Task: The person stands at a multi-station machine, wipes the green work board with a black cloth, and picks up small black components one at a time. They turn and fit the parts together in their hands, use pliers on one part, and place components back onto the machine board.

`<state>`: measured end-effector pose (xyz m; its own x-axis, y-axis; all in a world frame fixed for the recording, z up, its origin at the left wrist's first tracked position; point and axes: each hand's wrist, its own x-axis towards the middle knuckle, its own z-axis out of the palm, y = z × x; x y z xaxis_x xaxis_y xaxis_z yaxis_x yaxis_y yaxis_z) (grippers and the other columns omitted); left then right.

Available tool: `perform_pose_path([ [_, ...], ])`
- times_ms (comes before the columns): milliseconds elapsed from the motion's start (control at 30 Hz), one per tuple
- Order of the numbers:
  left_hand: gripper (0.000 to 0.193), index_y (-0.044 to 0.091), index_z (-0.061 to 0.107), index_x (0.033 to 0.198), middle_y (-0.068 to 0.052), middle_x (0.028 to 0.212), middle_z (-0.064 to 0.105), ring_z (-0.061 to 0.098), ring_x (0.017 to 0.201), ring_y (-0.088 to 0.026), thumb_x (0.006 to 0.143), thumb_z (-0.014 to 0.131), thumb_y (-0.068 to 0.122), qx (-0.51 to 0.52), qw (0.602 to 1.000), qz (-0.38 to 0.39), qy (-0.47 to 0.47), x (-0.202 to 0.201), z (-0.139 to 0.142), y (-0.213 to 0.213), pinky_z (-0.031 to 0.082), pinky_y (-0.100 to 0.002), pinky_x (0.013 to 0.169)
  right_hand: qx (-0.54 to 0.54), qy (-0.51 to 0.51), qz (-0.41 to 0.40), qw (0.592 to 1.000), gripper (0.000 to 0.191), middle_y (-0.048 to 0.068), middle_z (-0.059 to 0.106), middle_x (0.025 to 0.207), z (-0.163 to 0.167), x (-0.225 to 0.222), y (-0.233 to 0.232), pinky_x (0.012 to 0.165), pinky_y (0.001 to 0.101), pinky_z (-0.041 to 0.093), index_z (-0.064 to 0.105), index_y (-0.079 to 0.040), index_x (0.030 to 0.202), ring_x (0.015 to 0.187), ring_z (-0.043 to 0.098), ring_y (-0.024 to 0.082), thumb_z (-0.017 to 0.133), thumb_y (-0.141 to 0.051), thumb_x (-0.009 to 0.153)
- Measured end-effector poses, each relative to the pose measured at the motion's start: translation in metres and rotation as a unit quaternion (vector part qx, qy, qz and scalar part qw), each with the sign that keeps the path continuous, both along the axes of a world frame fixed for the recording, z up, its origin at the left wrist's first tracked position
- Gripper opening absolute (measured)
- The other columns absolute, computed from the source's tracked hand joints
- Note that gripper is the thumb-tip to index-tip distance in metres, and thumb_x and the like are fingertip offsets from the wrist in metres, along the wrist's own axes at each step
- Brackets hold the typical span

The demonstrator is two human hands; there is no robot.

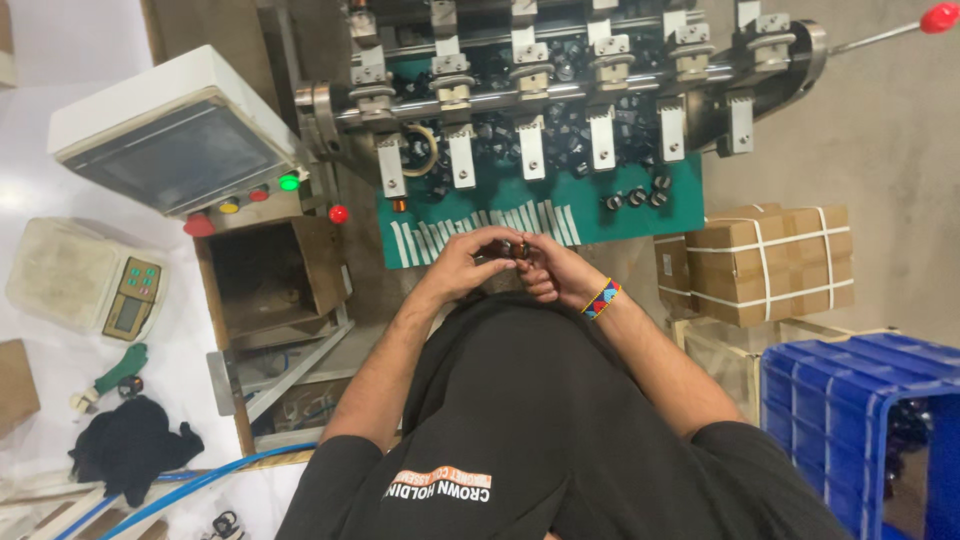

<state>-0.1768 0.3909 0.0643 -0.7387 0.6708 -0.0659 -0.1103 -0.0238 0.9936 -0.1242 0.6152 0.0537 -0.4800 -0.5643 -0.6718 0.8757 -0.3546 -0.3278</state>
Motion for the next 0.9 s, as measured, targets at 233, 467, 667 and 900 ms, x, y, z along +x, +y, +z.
perform_pose_path([
  [233, 0.037, 0.0, 0.055, 0.13, -0.01, 0.121, 0.068, 0.07, 0.108, -0.016, 0.096, 0.07, -0.001, 0.106, 0.975, 0.154, -0.118, 0.005, -0.029, 0.073, 0.058, -0.033, 0.095, 0.291, 0.298, -0.082, 0.905, 0.038, -0.006, 0.046, 0.066, 0.026, 0.022, 0.025, 0.052, 0.0245, 0.033, 0.063, -0.008, 0.093, 0.058, 0.039, 0.004, 0.044, -0.036, 0.11],
  [467, 0.034, 0.003, 0.052, 0.129, -0.012, 0.118, 0.066, 0.07, 0.096, -0.017, 0.098, 0.066, 0.006, 0.26, 0.888, 0.174, -0.338, 0.01, -0.018, 0.135, 0.061, -0.034, 0.085, 0.36, 0.444, 0.028, 0.82, 0.031, 0.001, 0.056, 0.066, 0.066, 0.034, 0.079, 0.058, 0.0275, 0.044, 0.065, -0.006, 0.093, 0.062, 0.052, 0.007, 0.049, -0.027, 0.108],
  [667, 0.036, 0.002, 0.054, 0.133, -0.01, 0.121, 0.069, 0.053, 0.069, 0.0, 0.1, 0.069, 0.006, 0.223, 0.901, 0.236, -0.289, 0.023, -0.02, 0.18, 0.041, -0.016, 0.054, 0.258, 0.466, 0.125, 0.837, 0.03, 0.004, 0.062, 0.069, 0.018, 0.029, 0.136, 0.06, 0.0293, 0.048, 0.069, -0.005, 0.098, 0.063, 0.057, 0.009, 0.051, -0.027, 0.108],
  [900, 0.041, -0.001, 0.062, 0.132, 0.001, 0.112, 0.069, 0.039, 0.065, 0.003, 0.094, 0.076, 0.003, -0.026, 0.934, 0.353, -0.054, 0.062, -0.021, 0.161, 0.035, -0.016, 0.057, 0.479, 0.407, 0.162, 0.761, 0.048, 0.017, 0.076, 0.093, -0.122, -0.019, 0.184, 0.077, 0.0399, 0.058, 0.064, -0.013, 0.133, 0.084, 0.075, 0.026, 0.069, -0.04, 0.094],
])
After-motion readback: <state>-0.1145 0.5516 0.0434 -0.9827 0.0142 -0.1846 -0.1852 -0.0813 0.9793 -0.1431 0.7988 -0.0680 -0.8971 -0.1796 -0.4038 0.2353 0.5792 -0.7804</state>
